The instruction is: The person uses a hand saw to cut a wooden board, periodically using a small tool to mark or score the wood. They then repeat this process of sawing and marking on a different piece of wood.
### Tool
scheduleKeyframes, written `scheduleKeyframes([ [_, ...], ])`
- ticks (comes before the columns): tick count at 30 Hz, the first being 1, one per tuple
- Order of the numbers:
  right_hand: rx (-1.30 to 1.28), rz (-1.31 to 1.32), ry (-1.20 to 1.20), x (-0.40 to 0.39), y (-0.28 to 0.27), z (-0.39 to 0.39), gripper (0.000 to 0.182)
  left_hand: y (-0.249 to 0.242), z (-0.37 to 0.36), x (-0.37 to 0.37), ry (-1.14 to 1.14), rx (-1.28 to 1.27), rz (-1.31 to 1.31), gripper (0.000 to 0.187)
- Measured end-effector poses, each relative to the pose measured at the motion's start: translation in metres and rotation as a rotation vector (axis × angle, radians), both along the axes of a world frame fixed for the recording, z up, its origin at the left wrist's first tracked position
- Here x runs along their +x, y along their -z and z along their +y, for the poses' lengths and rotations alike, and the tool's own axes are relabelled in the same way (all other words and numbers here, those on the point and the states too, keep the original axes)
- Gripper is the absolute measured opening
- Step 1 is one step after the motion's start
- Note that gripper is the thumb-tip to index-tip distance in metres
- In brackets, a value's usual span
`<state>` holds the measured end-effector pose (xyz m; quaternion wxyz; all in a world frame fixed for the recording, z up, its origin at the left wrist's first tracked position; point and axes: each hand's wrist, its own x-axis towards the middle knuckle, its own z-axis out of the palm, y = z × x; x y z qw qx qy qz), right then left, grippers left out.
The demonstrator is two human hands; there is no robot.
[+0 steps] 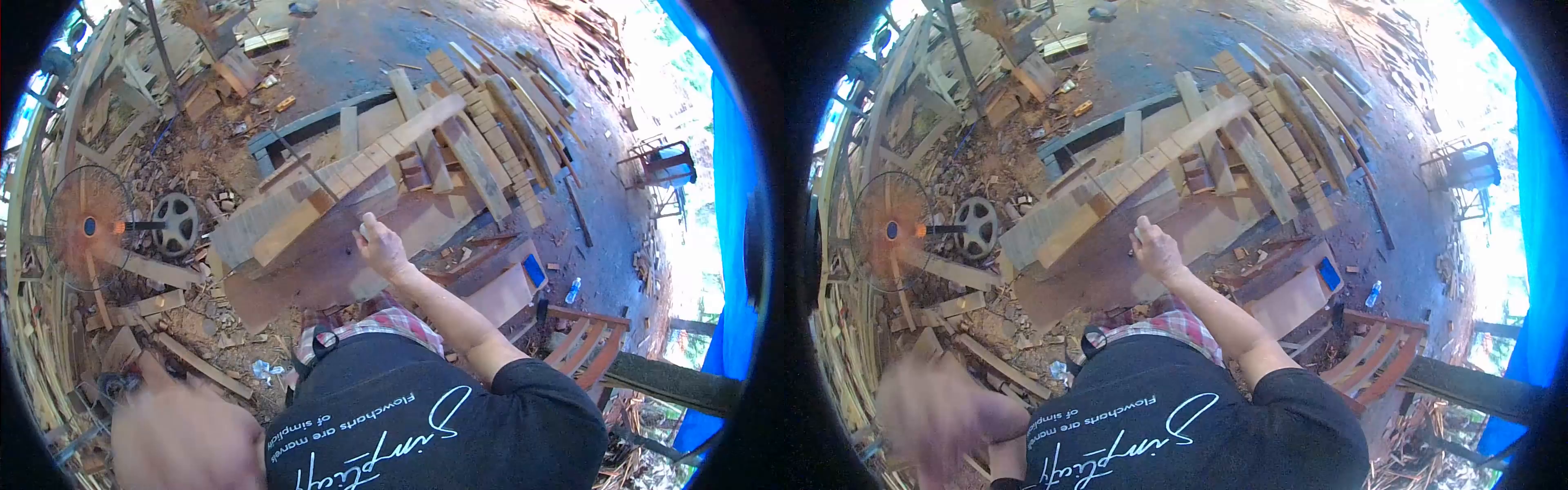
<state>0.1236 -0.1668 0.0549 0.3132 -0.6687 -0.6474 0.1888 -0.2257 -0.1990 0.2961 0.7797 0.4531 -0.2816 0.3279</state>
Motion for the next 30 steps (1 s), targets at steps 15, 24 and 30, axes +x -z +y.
scheduleKeyframes([
  [15, -0.09, -0.008, 0.017, -0.008, -0.002, 0.0, 0.026, 0.231, 0.137, 0.21, -1.454, 0.945, 2.088, 0.021],
  [24, -0.148, 0.025, 0.032, 0.005, -0.019, -0.039, 0.025, 0.234, 0.146, 0.217, -1.295, 1.045, 2.222, 0.021],
  [30, -0.213, 0.031, 0.006, 0.033, -0.029, -0.099, 0.024, 0.224, 0.153, 0.216, -1.165, 1.01, 2.197, 0.021],
])
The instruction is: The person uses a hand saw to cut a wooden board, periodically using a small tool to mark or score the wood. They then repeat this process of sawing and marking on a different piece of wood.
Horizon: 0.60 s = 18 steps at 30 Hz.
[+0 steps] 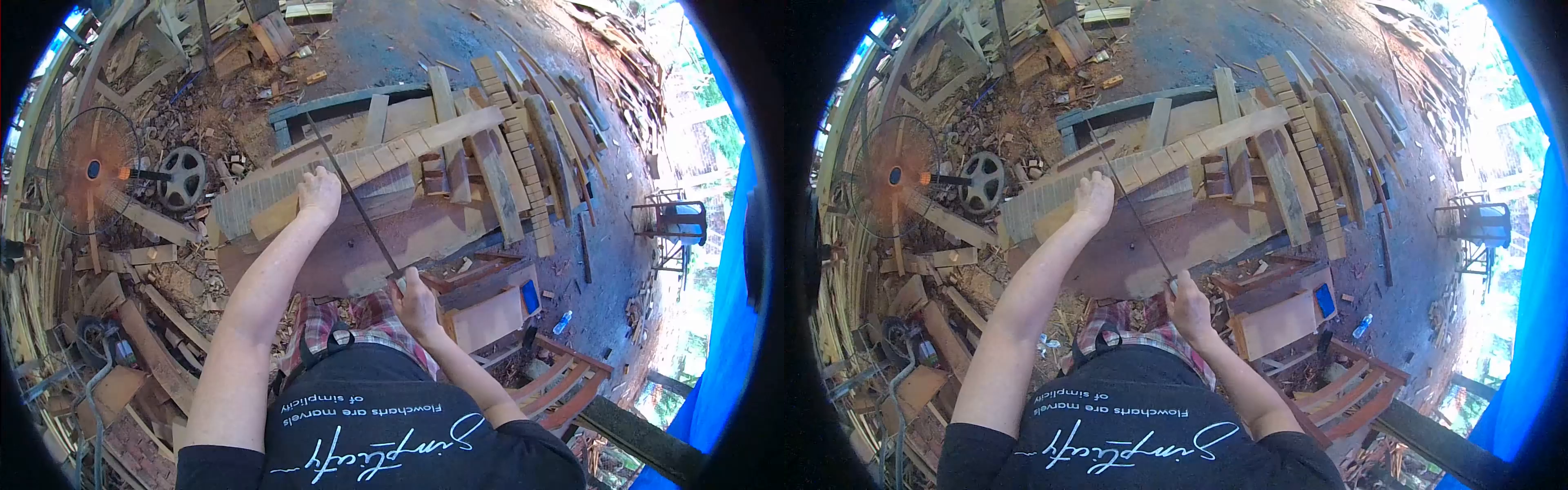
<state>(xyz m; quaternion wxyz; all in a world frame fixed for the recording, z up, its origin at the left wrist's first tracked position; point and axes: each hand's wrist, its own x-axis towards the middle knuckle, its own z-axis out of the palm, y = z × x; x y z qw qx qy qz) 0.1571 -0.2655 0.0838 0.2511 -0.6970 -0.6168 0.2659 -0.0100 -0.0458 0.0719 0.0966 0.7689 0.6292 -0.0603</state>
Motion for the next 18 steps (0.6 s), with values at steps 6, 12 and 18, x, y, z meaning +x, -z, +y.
scheduleKeyframes([
  [6, 0.083, 0.022, 0.054, -0.039, 0.018, 0.1, 0.024, -0.008, 0.005, 0.003, -0.012, -0.095, 0.01, 0.023],
  [12, -0.021, 0.02, 0.021, -0.001, -0.006, 0.011, 0.021, 0.003, 0.006, 0.006, -0.03, -0.046, -0.035, 0.021],
  [18, -0.011, 0.029, 0.009, -0.023, 0.014, 0.075, 0.023, 0.008, 0.003, 0.003, 0.006, 0.04, 0.019, 0.02],
])
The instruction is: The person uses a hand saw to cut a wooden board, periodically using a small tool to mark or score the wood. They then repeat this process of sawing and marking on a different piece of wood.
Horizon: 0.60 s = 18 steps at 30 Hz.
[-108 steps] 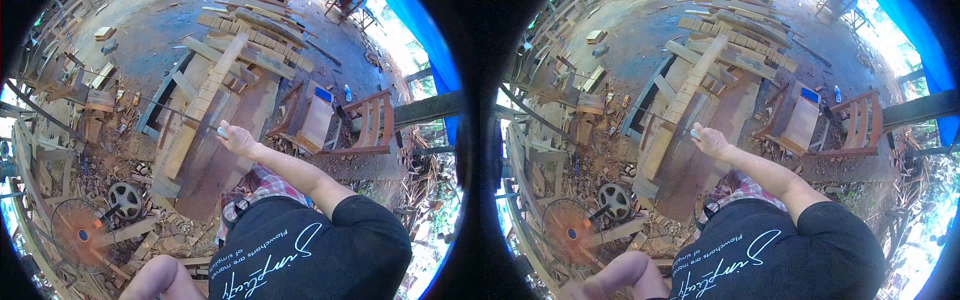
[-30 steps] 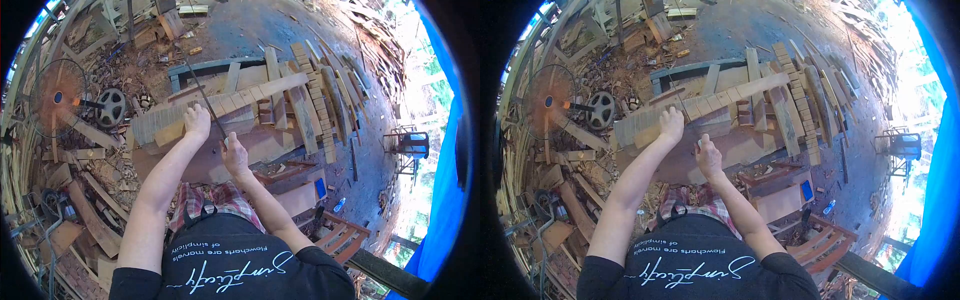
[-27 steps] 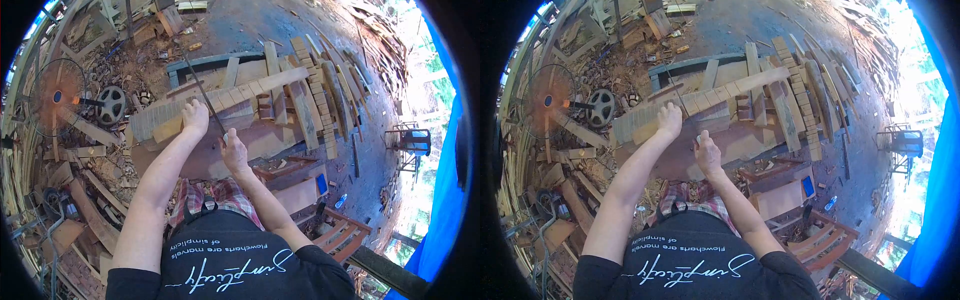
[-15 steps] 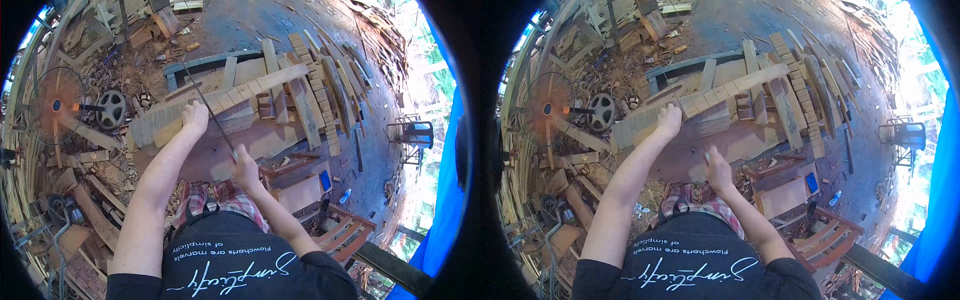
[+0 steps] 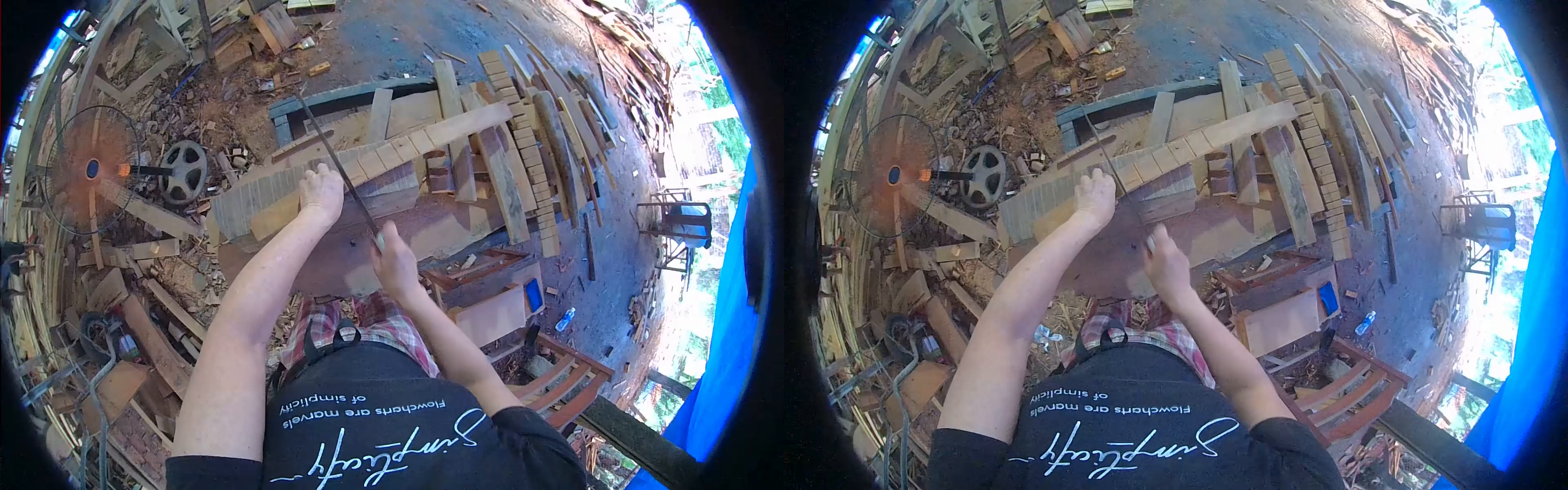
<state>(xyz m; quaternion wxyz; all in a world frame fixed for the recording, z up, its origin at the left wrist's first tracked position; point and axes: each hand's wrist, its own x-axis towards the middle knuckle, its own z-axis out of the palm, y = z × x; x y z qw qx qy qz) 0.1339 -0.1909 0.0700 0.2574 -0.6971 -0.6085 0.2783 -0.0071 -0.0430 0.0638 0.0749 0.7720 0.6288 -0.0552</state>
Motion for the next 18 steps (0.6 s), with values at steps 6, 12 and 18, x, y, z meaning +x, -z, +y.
scheduleKeyframes([
  [6, 0.07, 0.057, 0.012, 0.016, -0.013, -0.042, 0.024, -0.011, -0.007, -0.008, 0.04, 0.015, -0.041, 0.02],
  [12, -0.03, 0.069, 0.004, 0.026, -0.02, -0.054, 0.023, -0.008, -0.01, -0.009, 0.052, 0.038, -0.057, 0.019],
  [18, 0.053, 0.035, 0.024, -0.004, 0.001, 0.008, 0.022, -0.004, -0.01, -0.012, 0.089, 0.055, -0.003, 0.02],
])
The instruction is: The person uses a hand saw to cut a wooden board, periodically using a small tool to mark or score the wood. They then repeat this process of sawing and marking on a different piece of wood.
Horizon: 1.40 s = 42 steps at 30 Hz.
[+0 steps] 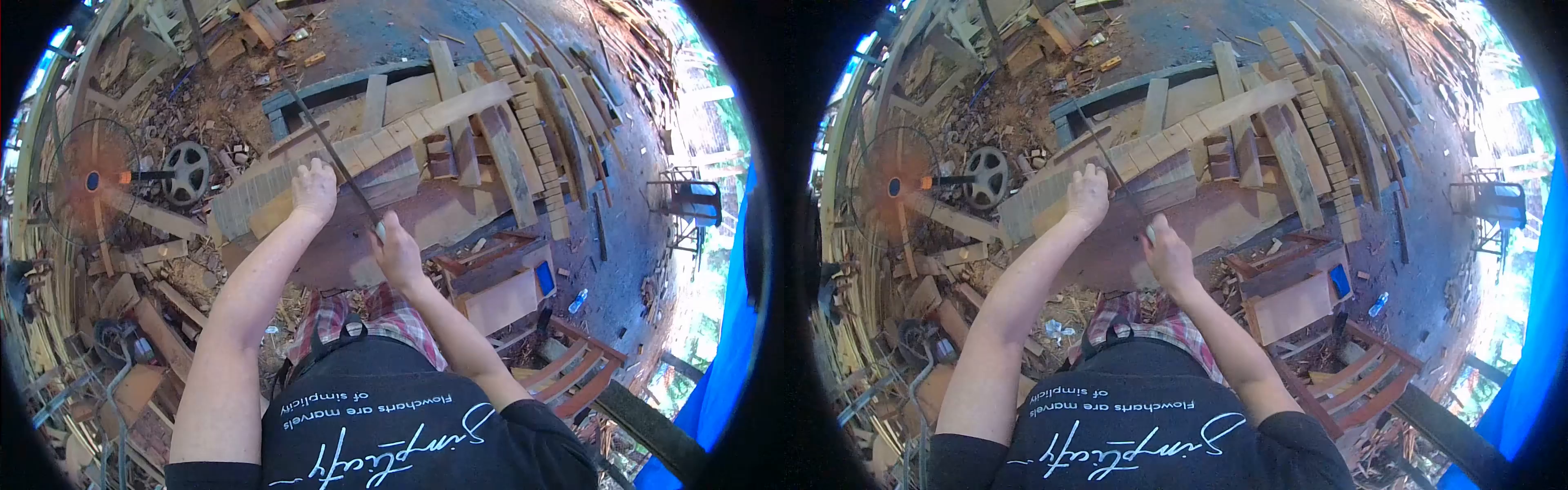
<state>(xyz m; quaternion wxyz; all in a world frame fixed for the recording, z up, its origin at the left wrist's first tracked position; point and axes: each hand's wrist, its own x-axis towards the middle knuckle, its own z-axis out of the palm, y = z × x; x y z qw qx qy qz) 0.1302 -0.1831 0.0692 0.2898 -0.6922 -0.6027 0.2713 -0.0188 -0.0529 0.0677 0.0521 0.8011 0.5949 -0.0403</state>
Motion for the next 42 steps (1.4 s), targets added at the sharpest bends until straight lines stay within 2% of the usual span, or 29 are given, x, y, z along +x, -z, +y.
scheduleKeyframes([
  [4, -0.027, 0.0, -0.001, 0.039, -0.023, -0.094, 0.025, -0.001, 0.002, 0.0, 0.014, -0.007, -0.039, 0.02],
  [7, -0.131, 0.007, -0.001, 0.046, -0.02, -0.097, 0.026, -0.002, 0.001, 0.002, -0.013, -0.013, -0.043, 0.021],
  [12, -0.005, 0.024, -0.009, -0.005, 0.004, 0.014, 0.025, -0.003, 0.003, -0.003, -0.002, -0.043, -0.033, 0.023],
  [15, -0.001, 0.042, 0.032, 0.001, -0.005, -0.015, 0.025, -0.006, 0.004, -0.001, 0.013, -0.041, -0.037, 0.024],
  [17, 0.0, 0.031, -0.007, 0.024, -0.015, -0.066, 0.026, -0.008, 0.004, 0.0, 0.013, -0.051, -0.052, 0.024],
  [19, -0.142, -0.007, 0.0, 0.04, -0.029, -0.104, 0.028, -0.009, 0.004, -0.001, 0.013, -0.101, -0.06, 0.032],
  [20, -0.148, -0.008, 0.001, 0.04, -0.029, -0.101, 0.028, -0.008, 0.004, -0.001, 0.014, -0.108, -0.062, 0.032],
  [22, 0.0, 0.036, -0.008, 0.033, -0.025, -0.08, 0.03, -0.005, 0.003, 0.0, 0.026, -0.046, -0.026, 0.027],
  [24, -0.066, 0.004, 0.018, 0.01, -0.01, -0.031, 0.03, -0.002, 0.004, -0.001, 0.027, -0.046, -0.017, 0.028],
  [26, -0.008, 0.071, 0.016, -0.006, 0.002, 0.013, 0.03, -0.004, 0.002, -0.004, 0.035, -0.043, 0.002, 0.028],
  [29, -0.067, 0.036, 0.033, -0.001, -0.01, -0.008, 0.029, -0.01, 0.003, 0.0, 0.047, -0.048, -0.034, 0.03],
  [31, 0.019, -0.023, 0.022, 0.017, -0.012, -0.06, 0.023, -0.014, 0.003, 0.0, 0.028, -0.077, -0.022, 0.031],
  [33, -0.075, -0.01, 0.05, 0.035, -0.022, -0.106, 0.022, -0.012, 0.004, -0.002, 0.039, -0.077, -0.032, 0.031],
  [36, -0.015, -0.022, 0.04, 0.034, -0.023, -0.093, 0.024, -0.011, 0.004, -0.001, 0.036, -0.084, -0.022, 0.032],
  [40, -0.035, 0.031, 0.041, -0.005, 0.0, 0.01, 0.027, -0.006, 0.003, -0.004, 0.04, -0.02, -0.005, 0.034],
  [42, -0.018, 0.054, 0.055, -0.009, -0.007, 0.003, 0.026, -0.009, 0.001, -0.005, 0.049, -0.036, 0.012, 0.033],
])
